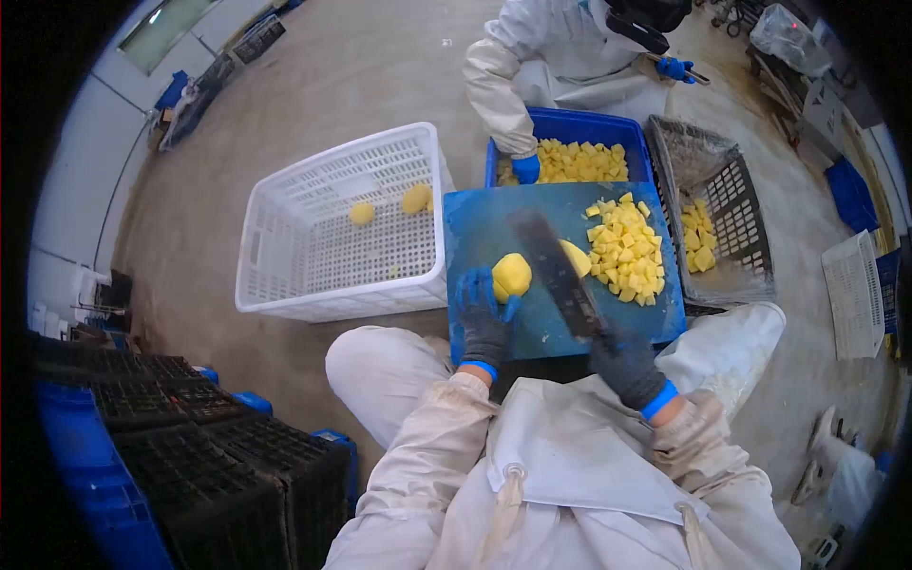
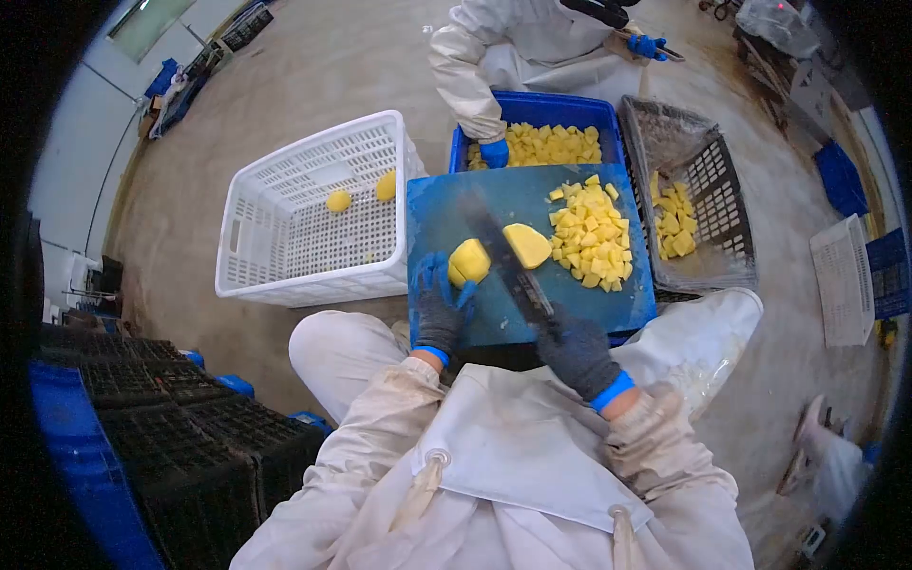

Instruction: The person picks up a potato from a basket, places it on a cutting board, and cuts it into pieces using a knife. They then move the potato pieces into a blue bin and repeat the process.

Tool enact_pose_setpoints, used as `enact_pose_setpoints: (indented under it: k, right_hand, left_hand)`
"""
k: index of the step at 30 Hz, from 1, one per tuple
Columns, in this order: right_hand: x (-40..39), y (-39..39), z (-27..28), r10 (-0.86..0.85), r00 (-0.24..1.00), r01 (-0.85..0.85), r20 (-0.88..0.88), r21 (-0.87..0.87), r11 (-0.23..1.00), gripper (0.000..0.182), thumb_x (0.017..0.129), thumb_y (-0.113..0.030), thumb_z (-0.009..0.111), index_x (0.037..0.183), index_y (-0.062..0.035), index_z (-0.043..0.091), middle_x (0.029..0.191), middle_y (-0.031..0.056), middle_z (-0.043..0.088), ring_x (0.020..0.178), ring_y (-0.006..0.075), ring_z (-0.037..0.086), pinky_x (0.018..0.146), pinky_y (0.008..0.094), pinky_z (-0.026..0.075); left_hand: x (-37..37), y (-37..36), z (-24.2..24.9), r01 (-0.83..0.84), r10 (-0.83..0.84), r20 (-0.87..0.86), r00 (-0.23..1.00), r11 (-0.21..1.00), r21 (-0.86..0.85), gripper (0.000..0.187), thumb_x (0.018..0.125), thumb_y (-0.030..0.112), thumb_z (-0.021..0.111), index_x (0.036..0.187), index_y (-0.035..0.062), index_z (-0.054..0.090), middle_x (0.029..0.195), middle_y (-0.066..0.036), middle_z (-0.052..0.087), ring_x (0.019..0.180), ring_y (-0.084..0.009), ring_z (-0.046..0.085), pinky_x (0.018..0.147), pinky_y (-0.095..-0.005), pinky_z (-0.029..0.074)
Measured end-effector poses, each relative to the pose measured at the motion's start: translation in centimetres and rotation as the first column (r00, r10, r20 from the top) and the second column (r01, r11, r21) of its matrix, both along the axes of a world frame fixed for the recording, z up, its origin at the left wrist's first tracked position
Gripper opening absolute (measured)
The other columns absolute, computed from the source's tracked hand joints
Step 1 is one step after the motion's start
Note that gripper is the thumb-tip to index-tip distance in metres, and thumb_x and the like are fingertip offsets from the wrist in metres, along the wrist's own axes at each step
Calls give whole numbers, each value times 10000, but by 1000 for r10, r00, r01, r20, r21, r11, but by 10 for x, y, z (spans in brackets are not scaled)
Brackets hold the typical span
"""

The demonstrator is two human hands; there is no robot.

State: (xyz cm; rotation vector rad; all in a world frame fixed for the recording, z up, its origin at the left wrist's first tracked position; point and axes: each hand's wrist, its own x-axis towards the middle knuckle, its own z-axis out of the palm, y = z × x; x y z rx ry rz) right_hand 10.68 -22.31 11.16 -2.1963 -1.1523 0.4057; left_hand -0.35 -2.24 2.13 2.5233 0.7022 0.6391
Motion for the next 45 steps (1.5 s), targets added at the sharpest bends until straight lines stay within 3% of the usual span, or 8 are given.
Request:
enact_pose_setpoints:
  k: [26,28,30,32,36,38,42,45]
  right_hand:
    - [78,-71,-24,-383,839,441,-387,73,894,239,774,22,525,1006,0,579,728,158,618,597,315,584,542,375,438]
    - [78,-70,-21,-363,869,422,-337,121,899,251,773,32,522,1016,2,576,749,144,625,616,285,591,551,372,432]
    - [79,-70,-17,-310,926,346,-214,155,925,263,774,33,523,1031,7,573,780,154,629,649,284,599,575,368,442]
    - [79,-68,-15,-253,964,263,-81,174,949,275,775,34,524,1045,11,570,812,165,632,682,283,606,599,365,453]
    - [73,-68,-4,-296,883,380,-365,184,907,337,785,31,521,1121,23,538,946,200,619,792,312,607,697,366,473]
    - [71,-69,1,-279,864,375,-420,168,911,355,792,26,516,1147,26,524,991,207,610,823,321,605,724,370,475]
    - [64,-64,-6,-219,976,219,-17,167,961,309,826,4,489,1131,15,542,900,166,637,749,278,616,670,365,474]
    - [38,-46,7,-170,815,314,-553,176,933,246,802,-66,552,1033,11,587,709,171,630,596,347,593,581,419,462]
  left_hand:
    - [249,161,-14,135,-183,86,979,908,397,406,870,315,513,1202,82,505,1237,-169,483,1183,-369,397,990,-468,309]
    - [222,126,35,250,-234,168,958,965,-81,372,867,282,530,1167,63,513,1184,-176,496,1080,-368,466,900,-455,383]
    - [188,80,18,523,-387,-354,852,665,533,392,862,278,528,1190,67,495,1185,-182,494,1105,-369,458,939,-452,361]
    - [161,13,31,501,-494,-82,865,861,94,382,841,248,544,1171,64,481,1155,-192,493,1095,-362,463,945,-446,361]
    - [122,-14,5,408,-369,-173,913,826,390,378,819,246,585,1134,54,502,1127,-205,503,1062,-362,480,929,-449,372]
    - [103,1,1,144,-144,11,990,981,-128,464,833,284,581,1213,44,466,1195,-206,467,1147,-365,427,985,-461,330]
    - [46,10,14,-76,129,167,977,952,-295,446,828,293,611,1170,23,510,1154,-211,522,1042,-362,517,915,-425,398]
    - [14,3,7,-236,263,40,964,917,-322,423,828,290,623,1124,-1,544,1123,-218,549,1027,-340,533,898,-405,417]
